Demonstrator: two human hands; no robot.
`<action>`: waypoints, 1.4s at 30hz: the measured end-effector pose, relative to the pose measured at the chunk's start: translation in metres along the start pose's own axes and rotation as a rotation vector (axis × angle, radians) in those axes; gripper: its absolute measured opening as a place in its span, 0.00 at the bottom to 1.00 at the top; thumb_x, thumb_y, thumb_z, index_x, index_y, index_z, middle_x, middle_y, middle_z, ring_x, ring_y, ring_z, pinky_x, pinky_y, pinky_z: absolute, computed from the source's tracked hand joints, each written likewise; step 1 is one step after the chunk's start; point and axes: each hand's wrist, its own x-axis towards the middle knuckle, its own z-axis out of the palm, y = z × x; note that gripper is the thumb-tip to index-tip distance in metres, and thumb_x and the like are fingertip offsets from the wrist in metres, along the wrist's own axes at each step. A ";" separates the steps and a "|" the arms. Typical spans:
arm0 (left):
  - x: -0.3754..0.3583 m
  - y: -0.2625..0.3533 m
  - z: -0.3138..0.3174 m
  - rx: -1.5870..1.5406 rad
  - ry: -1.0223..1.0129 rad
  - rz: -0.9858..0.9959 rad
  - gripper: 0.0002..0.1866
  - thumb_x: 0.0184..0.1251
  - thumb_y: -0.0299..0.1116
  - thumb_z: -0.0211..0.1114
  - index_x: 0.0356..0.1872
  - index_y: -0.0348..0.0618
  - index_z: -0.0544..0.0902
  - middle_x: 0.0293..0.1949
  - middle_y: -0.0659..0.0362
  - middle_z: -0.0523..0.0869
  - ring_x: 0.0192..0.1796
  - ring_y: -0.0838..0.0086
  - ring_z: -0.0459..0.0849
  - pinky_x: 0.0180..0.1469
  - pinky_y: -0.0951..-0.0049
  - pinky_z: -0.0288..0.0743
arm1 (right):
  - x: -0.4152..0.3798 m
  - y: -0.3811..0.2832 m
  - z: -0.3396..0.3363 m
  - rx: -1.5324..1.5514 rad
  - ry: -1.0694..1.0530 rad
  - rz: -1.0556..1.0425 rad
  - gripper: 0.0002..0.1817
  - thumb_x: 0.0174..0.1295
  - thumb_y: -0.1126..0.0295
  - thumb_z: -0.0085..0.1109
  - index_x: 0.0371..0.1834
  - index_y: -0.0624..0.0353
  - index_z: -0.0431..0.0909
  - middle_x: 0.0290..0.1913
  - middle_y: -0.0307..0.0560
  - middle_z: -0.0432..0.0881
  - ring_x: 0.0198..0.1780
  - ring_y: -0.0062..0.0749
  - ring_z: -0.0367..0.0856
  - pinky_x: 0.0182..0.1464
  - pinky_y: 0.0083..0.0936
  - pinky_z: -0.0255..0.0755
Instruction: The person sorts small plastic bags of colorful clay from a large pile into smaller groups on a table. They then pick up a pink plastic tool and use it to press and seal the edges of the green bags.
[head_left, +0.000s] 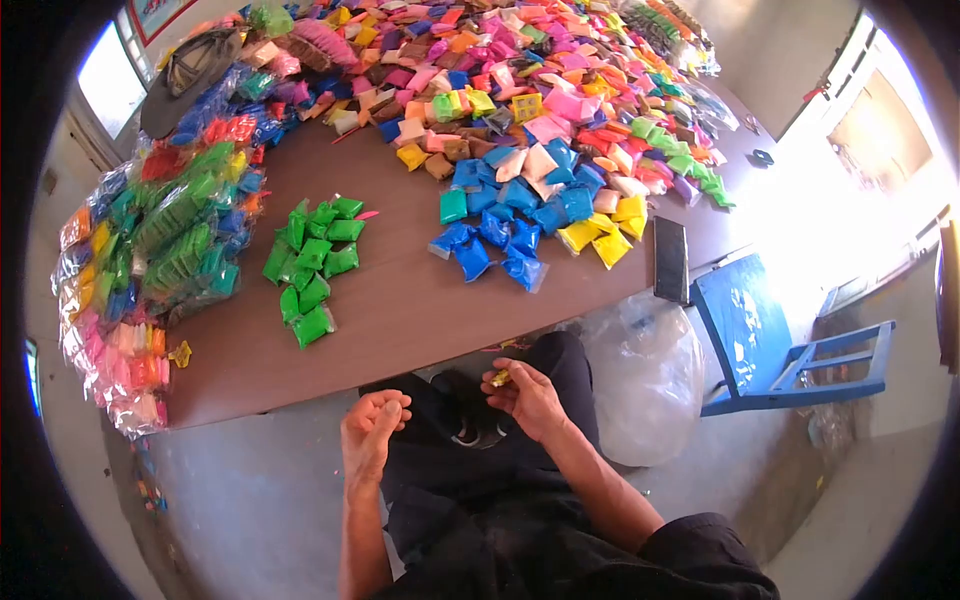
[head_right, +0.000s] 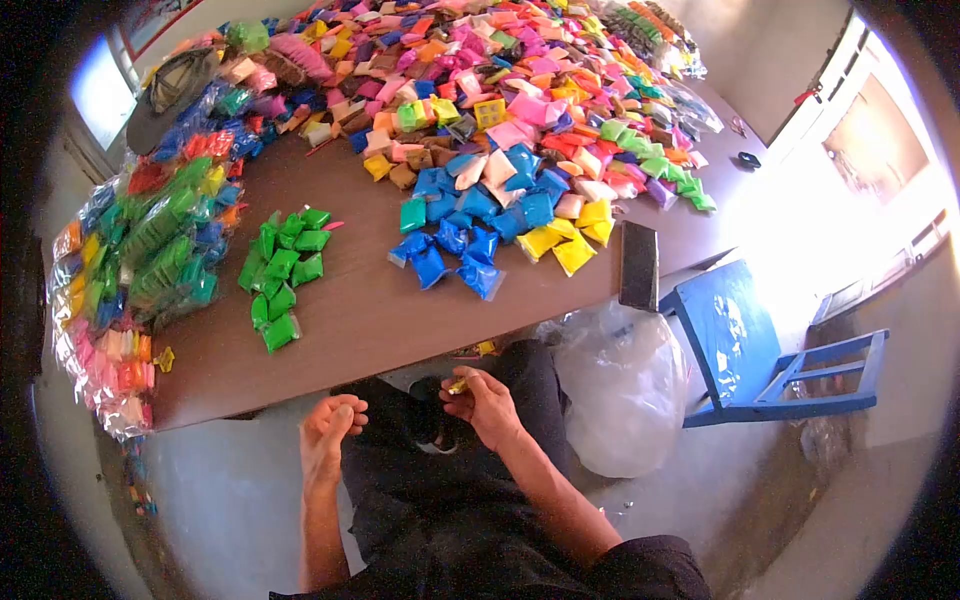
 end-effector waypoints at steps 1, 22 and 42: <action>0.002 0.000 0.001 0.000 -0.008 0.007 0.17 0.79 0.40 0.67 0.54 0.34 0.87 0.48 0.52 0.92 0.45 0.73 0.88 0.48 0.72 0.82 | 0.001 -0.001 0.000 -0.013 -0.017 -0.018 0.21 0.85 0.56 0.52 0.67 0.61 0.77 0.55 0.52 0.89 0.52 0.40 0.91 0.51 0.32 0.88; 0.041 0.016 -0.106 0.837 0.544 0.445 0.10 0.69 0.24 0.71 0.50 0.43 0.88 0.46 0.51 0.90 0.49 0.55 0.88 0.51 0.57 0.83 | -0.049 -0.046 0.050 -0.886 -0.036 -0.634 0.14 0.76 0.68 0.65 0.59 0.64 0.85 0.50 0.52 0.90 0.46 0.34 0.90 0.46 0.30 0.84; 0.107 0.043 -0.004 0.916 0.253 0.777 0.15 0.67 0.31 0.75 0.53 0.41 0.88 0.58 0.50 0.88 0.58 0.51 0.87 0.60 0.53 0.83 | 0.067 -0.119 0.106 -1.749 0.255 -1.175 0.35 0.63 0.53 0.75 0.75 0.36 0.76 0.81 0.56 0.65 0.82 0.57 0.61 0.80 0.66 0.49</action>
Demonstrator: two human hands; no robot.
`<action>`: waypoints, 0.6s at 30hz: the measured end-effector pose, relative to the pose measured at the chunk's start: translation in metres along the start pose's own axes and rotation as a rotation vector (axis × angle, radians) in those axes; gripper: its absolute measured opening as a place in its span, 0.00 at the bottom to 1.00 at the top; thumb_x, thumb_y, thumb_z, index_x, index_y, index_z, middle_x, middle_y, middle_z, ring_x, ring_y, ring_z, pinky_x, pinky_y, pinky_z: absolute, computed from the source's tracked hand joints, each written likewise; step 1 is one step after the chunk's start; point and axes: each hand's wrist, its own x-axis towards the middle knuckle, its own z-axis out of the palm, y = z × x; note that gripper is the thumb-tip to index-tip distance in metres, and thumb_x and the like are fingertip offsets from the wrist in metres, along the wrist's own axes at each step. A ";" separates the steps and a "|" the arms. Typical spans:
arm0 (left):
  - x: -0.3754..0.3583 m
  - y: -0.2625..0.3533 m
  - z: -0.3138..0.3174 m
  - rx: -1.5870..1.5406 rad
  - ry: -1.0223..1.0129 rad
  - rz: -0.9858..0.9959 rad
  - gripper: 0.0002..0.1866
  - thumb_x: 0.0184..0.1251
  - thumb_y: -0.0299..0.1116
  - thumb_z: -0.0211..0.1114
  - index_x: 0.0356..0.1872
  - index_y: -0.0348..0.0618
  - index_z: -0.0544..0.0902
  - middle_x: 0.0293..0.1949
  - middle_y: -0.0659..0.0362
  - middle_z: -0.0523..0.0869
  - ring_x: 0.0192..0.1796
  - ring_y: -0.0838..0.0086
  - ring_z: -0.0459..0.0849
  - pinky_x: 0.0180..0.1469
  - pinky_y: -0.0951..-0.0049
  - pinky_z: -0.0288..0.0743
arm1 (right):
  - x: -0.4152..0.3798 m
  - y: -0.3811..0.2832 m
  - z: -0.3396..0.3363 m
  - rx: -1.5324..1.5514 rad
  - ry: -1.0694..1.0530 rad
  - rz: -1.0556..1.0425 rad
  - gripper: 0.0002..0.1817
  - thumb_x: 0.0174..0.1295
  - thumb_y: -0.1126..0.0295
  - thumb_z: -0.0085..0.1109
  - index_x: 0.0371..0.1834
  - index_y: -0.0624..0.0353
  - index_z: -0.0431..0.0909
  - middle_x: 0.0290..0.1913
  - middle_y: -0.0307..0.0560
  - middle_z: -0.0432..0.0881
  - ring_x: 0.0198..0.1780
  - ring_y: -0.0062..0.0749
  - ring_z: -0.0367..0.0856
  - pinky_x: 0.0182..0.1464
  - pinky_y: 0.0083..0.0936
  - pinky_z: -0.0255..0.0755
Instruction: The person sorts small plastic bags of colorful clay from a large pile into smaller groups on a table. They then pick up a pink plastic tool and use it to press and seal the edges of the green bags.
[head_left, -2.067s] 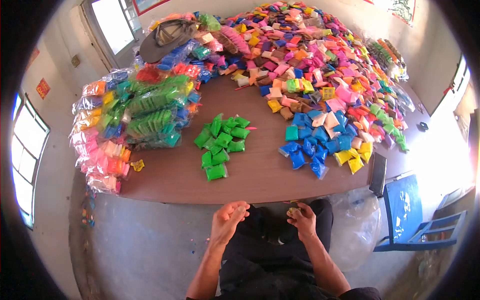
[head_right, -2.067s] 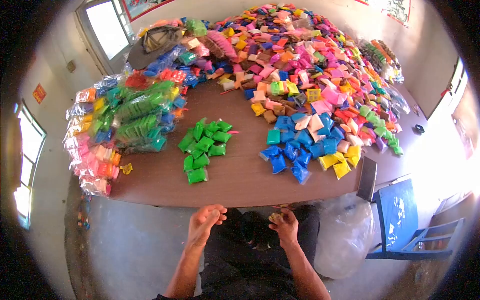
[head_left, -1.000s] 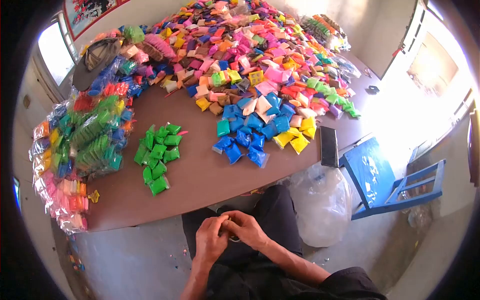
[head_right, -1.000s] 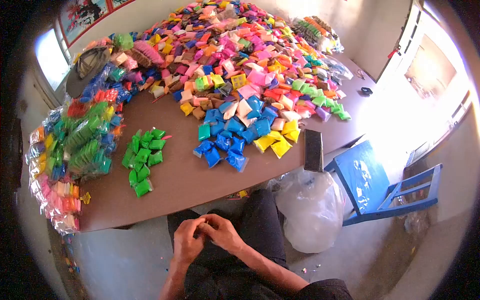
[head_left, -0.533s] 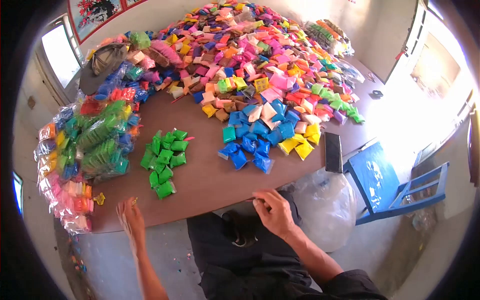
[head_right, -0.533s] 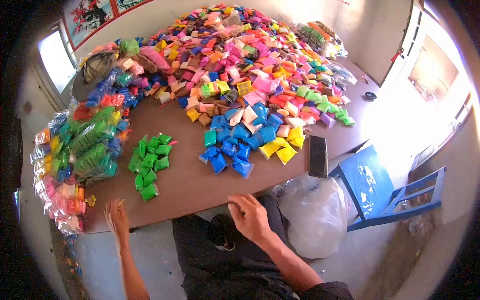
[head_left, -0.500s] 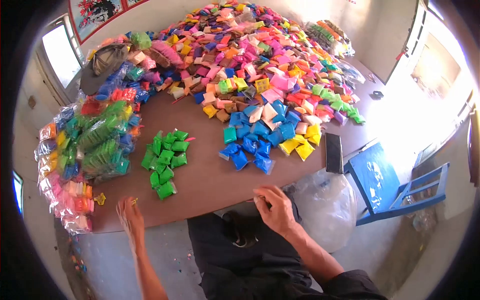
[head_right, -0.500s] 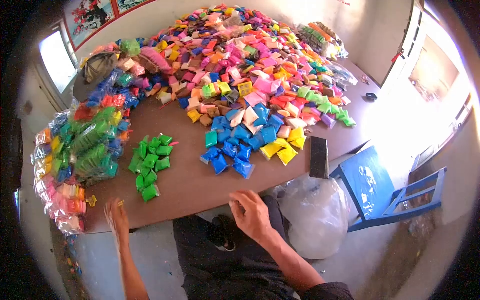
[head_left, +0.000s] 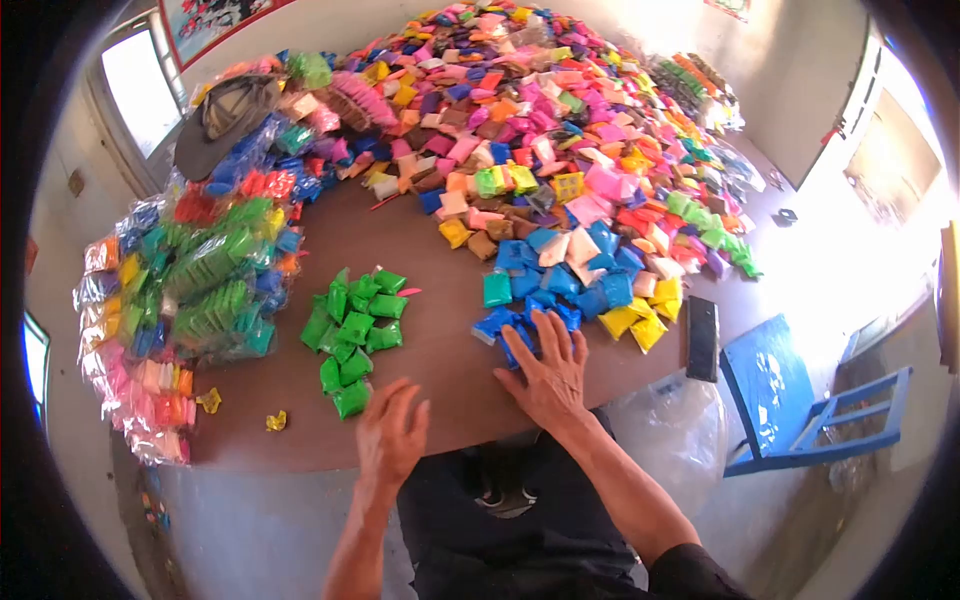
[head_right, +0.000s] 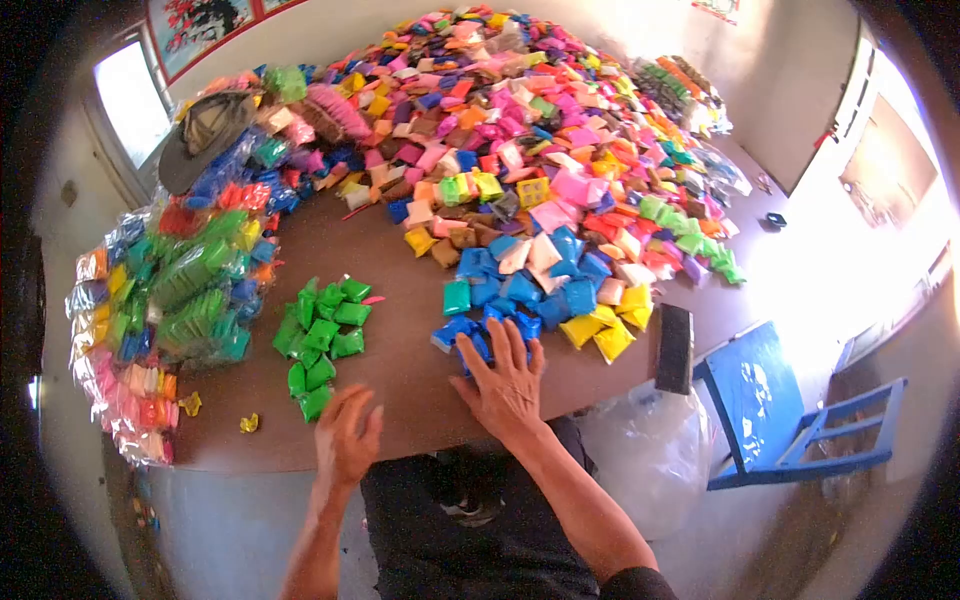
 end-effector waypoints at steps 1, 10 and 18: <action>0.013 0.008 0.008 -0.048 -0.015 -0.024 0.15 0.67 0.32 0.76 0.53 0.41 0.89 0.56 0.51 0.89 0.56 0.52 0.89 0.58 0.54 0.84 | 0.001 0.000 0.000 -0.008 -0.010 -0.007 0.35 0.63 0.53 0.74 0.75 0.36 0.76 0.81 0.56 0.65 0.82 0.57 0.61 0.80 0.66 0.49; 0.158 0.047 0.123 -0.092 -0.164 -0.107 0.25 0.66 0.50 0.75 0.55 0.43 0.87 0.60 0.49 0.88 0.57 0.49 0.89 0.58 0.51 0.84 | 0.006 0.000 0.003 -0.025 -0.083 -0.032 0.31 0.65 0.54 0.72 0.73 0.38 0.80 0.80 0.55 0.68 0.82 0.55 0.62 0.80 0.67 0.48; 0.159 -0.004 0.135 -0.355 -0.147 -0.208 0.22 0.66 0.45 0.76 0.52 0.38 0.88 0.42 0.50 0.93 0.46 0.53 0.92 0.52 0.56 0.85 | 0.007 0.003 0.000 0.020 -0.071 -0.032 0.29 0.65 0.55 0.71 0.71 0.40 0.80 0.79 0.53 0.69 0.82 0.52 0.63 0.80 0.66 0.50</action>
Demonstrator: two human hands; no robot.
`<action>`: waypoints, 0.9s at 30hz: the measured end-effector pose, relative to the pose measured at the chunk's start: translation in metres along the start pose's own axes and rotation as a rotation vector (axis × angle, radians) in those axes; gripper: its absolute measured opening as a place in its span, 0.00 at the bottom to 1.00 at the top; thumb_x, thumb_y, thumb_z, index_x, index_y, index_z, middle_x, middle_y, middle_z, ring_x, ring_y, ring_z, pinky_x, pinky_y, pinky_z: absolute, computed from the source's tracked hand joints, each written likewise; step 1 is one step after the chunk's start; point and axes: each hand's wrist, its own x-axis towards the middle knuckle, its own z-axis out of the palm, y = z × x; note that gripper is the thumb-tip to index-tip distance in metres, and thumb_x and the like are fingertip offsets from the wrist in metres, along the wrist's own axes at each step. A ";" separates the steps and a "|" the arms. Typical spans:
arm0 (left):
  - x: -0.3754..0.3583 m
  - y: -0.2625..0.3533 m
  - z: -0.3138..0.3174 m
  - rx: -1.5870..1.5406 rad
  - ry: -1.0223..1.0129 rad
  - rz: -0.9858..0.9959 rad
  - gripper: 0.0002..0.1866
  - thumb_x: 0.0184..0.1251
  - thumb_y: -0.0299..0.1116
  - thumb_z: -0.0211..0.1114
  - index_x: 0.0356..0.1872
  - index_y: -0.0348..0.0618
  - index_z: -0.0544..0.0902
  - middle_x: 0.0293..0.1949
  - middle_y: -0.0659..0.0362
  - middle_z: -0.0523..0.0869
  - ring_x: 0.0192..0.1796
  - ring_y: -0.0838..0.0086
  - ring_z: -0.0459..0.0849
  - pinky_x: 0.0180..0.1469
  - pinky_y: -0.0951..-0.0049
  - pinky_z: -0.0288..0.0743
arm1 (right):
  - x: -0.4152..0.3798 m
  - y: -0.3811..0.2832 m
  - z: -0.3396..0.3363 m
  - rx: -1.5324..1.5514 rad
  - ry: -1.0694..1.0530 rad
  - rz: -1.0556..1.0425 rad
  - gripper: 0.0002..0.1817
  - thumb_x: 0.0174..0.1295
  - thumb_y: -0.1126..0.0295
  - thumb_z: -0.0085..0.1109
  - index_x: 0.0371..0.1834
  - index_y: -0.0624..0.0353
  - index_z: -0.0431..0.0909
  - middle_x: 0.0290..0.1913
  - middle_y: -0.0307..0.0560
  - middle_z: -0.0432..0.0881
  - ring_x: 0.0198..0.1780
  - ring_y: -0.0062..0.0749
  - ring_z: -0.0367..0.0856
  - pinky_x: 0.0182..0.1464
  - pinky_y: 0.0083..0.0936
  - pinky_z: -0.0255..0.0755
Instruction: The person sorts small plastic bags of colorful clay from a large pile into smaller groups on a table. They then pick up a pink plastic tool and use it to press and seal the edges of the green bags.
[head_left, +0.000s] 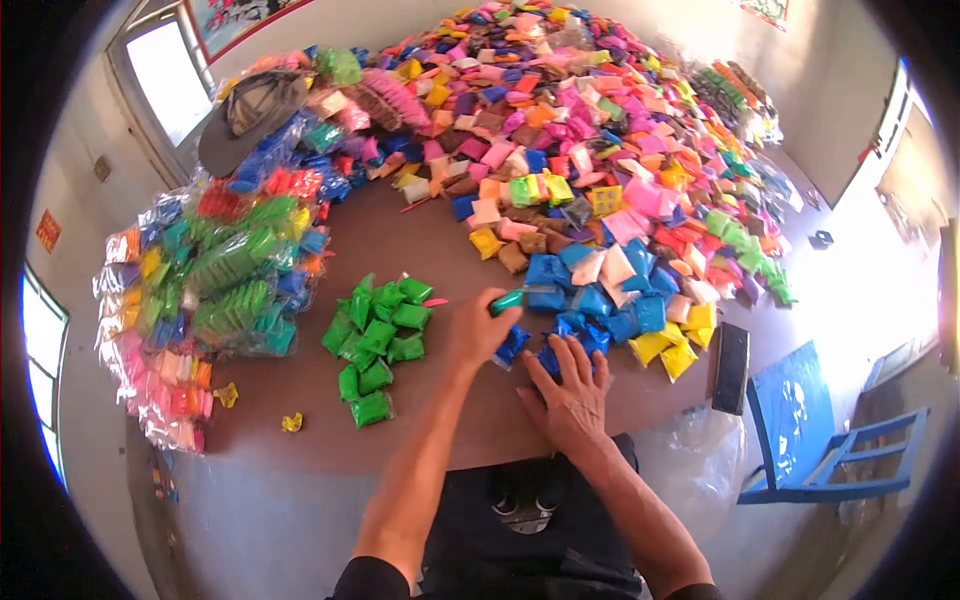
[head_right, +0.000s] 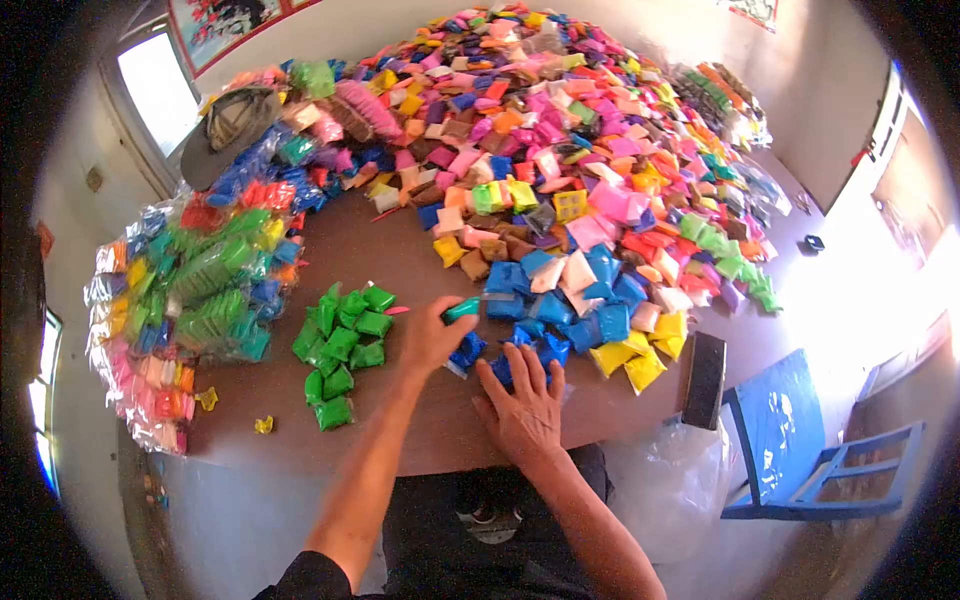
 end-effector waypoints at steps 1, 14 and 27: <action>-0.005 -0.003 -0.009 -0.063 -0.012 -0.012 0.21 0.67 0.43 0.76 0.52 0.37 0.87 0.40 0.52 0.93 0.44 0.57 0.92 0.50 0.58 0.86 | 0.000 0.000 0.000 0.005 0.002 0.005 0.29 0.65 0.55 0.71 0.71 0.40 0.80 0.79 0.53 0.69 0.82 0.52 0.63 0.80 0.66 0.50; -0.070 -0.005 -0.027 -0.092 0.027 -0.179 0.20 0.71 0.38 0.74 0.58 0.38 0.87 0.43 0.49 0.92 0.44 0.64 0.91 0.50 0.62 0.83 | -0.003 0.005 0.003 0.058 0.018 0.013 0.31 0.65 0.58 0.72 0.73 0.47 0.78 0.78 0.52 0.71 0.81 0.50 0.64 0.81 0.59 0.52; -0.079 0.041 0.002 0.066 0.074 -0.021 0.23 0.65 0.31 0.77 0.61 0.42 0.84 0.49 0.42 0.91 0.52 0.47 0.91 0.54 0.53 0.83 | 0.017 0.031 0.014 0.206 0.069 0.036 0.32 0.60 0.63 0.75 0.69 0.53 0.79 0.78 0.50 0.72 0.82 0.49 0.64 0.82 0.56 0.53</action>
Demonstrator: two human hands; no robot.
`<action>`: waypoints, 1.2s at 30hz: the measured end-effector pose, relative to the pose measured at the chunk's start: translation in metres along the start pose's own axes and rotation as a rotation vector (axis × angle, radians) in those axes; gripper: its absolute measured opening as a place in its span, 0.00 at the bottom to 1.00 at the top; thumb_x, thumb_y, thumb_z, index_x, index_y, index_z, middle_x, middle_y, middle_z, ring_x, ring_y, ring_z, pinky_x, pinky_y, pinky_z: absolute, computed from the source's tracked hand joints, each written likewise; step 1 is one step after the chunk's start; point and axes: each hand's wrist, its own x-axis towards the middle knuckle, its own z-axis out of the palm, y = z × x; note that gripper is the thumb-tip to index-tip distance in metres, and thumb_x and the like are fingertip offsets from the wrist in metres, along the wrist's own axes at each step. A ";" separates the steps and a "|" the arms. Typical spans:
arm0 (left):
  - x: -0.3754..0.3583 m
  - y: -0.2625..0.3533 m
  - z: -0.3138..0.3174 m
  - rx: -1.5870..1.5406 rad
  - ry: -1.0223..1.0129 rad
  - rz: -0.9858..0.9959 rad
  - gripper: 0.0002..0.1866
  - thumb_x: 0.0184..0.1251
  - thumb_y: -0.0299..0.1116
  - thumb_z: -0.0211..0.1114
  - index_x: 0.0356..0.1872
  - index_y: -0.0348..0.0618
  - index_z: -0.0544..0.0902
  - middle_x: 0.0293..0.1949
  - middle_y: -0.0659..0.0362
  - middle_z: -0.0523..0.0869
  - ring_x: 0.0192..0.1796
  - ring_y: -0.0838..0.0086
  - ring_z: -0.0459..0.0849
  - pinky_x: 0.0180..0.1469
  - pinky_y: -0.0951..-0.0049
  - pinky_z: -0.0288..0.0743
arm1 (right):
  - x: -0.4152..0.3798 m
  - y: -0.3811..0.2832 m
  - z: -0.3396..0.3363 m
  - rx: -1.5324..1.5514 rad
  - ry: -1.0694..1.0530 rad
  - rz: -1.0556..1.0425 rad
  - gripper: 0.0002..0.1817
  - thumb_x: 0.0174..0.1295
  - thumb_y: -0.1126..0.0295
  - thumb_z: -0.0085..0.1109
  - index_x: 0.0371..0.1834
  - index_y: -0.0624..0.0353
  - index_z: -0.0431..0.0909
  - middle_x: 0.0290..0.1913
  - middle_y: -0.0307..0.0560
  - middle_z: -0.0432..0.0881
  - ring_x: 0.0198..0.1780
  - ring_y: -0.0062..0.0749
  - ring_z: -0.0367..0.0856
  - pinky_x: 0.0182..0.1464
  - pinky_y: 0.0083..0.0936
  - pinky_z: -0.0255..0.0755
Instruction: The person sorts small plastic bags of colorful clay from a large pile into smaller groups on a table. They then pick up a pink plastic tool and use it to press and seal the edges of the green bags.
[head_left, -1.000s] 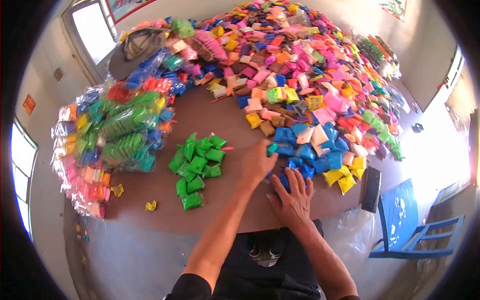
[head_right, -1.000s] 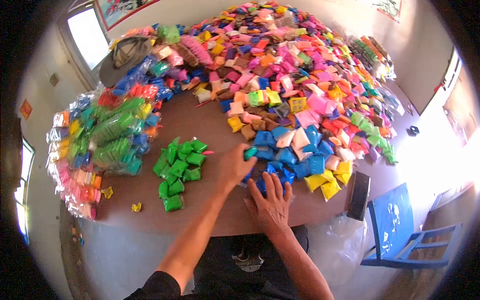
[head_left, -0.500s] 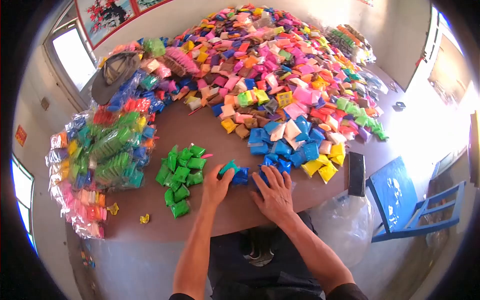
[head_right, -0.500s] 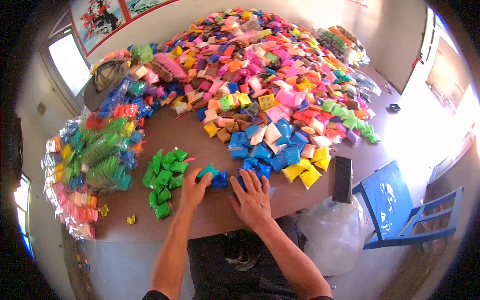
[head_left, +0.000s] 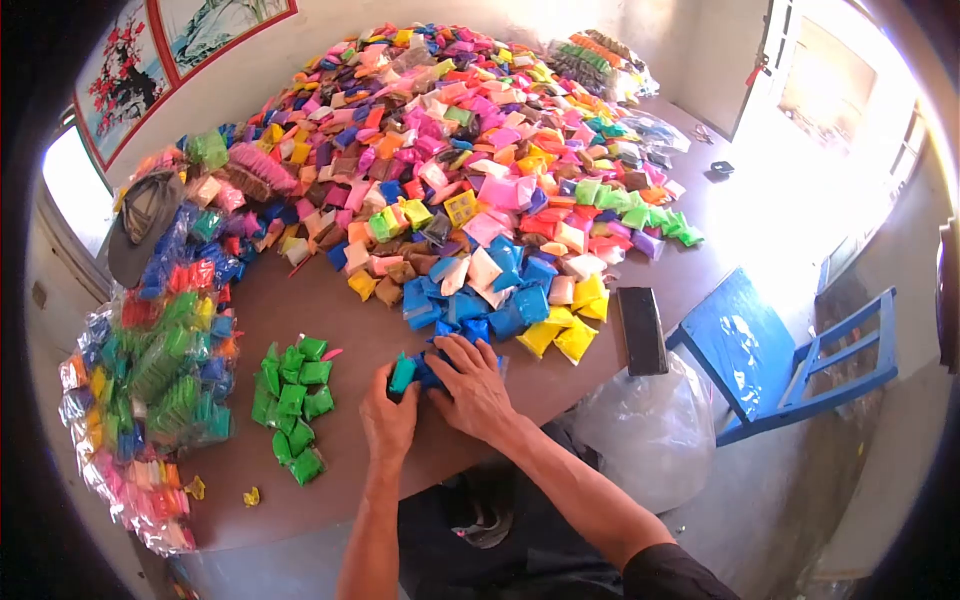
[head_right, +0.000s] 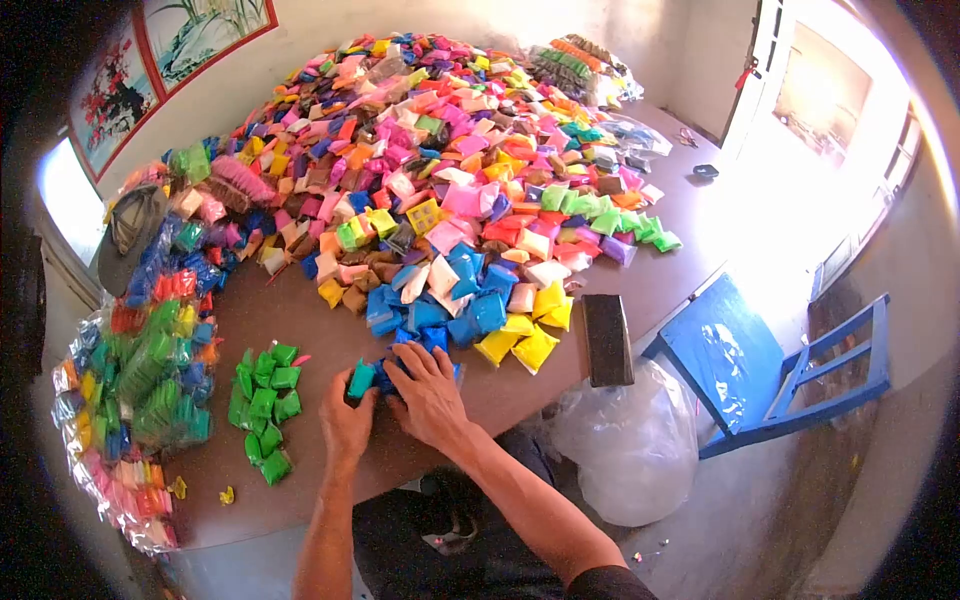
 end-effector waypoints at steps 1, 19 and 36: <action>0.004 0.002 0.003 0.011 0.004 0.007 0.23 0.65 0.30 0.78 0.61 0.42 0.85 0.49 0.43 0.91 0.52 0.47 0.91 0.54 0.53 0.83 | 0.004 0.004 0.000 0.012 -0.002 -0.008 0.32 0.60 0.64 0.75 0.69 0.53 0.79 0.77 0.50 0.72 0.82 0.49 0.64 0.82 0.55 0.54; 0.093 0.000 0.066 0.048 -0.010 0.261 0.26 0.56 0.22 0.81 0.57 0.40 0.84 0.70 0.41 0.80 0.69 0.44 0.81 0.70 0.54 0.78 | 0.068 0.049 -0.010 0.080 0.113 0.080 0.37 0.52 0.73 0.76 0.69 0.59 0.77 0.69 0.52 0.77 0.74 0.51 0.72 0.77 0.52 0.60; 0.161 0.030 0.113 -0.128 -0.200 0.343 0.23 0.61 0.21 0.70 0.60 0.38 0.82 0.62 0.40 0.83 0.65 0.38 0.81 0.66 0.51 0.77 | 0.115 0.099 -0.008 0.044 0.147 0.273 0.42 0.53 0.73 0.74 0.76 0.60 0.72 0.71 0.62 0.77 0.74 0.60 0.74 0.75 0.50 0.66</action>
